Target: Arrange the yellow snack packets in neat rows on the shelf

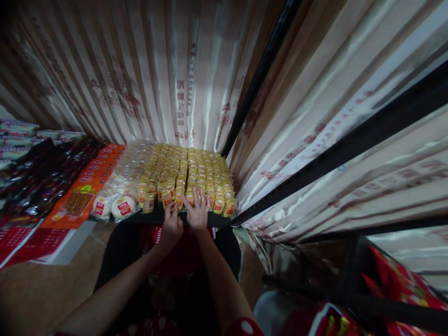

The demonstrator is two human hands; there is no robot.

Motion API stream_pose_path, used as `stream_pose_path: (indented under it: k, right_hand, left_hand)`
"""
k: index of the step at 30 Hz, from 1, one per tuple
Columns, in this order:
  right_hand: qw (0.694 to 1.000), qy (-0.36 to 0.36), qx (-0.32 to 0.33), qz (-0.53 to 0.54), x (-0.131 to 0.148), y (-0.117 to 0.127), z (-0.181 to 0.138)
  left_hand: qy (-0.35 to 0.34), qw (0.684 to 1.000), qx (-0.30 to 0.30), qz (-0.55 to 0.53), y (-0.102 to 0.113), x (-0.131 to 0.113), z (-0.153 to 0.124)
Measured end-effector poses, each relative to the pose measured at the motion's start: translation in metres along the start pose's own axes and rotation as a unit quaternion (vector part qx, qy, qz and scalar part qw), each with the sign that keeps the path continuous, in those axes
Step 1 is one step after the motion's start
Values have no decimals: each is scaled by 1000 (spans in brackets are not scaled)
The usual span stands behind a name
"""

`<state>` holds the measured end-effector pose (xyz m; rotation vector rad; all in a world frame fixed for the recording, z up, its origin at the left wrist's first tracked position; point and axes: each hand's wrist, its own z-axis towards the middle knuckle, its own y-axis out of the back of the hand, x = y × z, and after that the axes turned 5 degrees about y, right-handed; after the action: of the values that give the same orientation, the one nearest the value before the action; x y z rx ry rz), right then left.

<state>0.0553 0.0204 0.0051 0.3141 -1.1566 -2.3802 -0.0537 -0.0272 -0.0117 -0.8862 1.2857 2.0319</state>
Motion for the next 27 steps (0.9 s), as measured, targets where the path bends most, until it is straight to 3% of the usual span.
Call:
stream_pose_path:
  k: [9, 18, 23, 27]
  right_hand:
    - [1000, 11, -12, 11, 3, 3, 3]
    - [1000, -6, -8, 6, 3, 0, 3]
    - [1000, -10, -3, 11, 4, 1, 3]
    - [1000, -9, -5, 22, 3, 1, 2]
  left_hand:
    - [30, 999, -8, -41, 1, -1, 0]
    - [84, 994, -12, -71, -12, -9, 7]
    - [75, 996, -10, -52, 1, -20, 14]
    - [92, 995, 36, -27, 14, -28, 32]
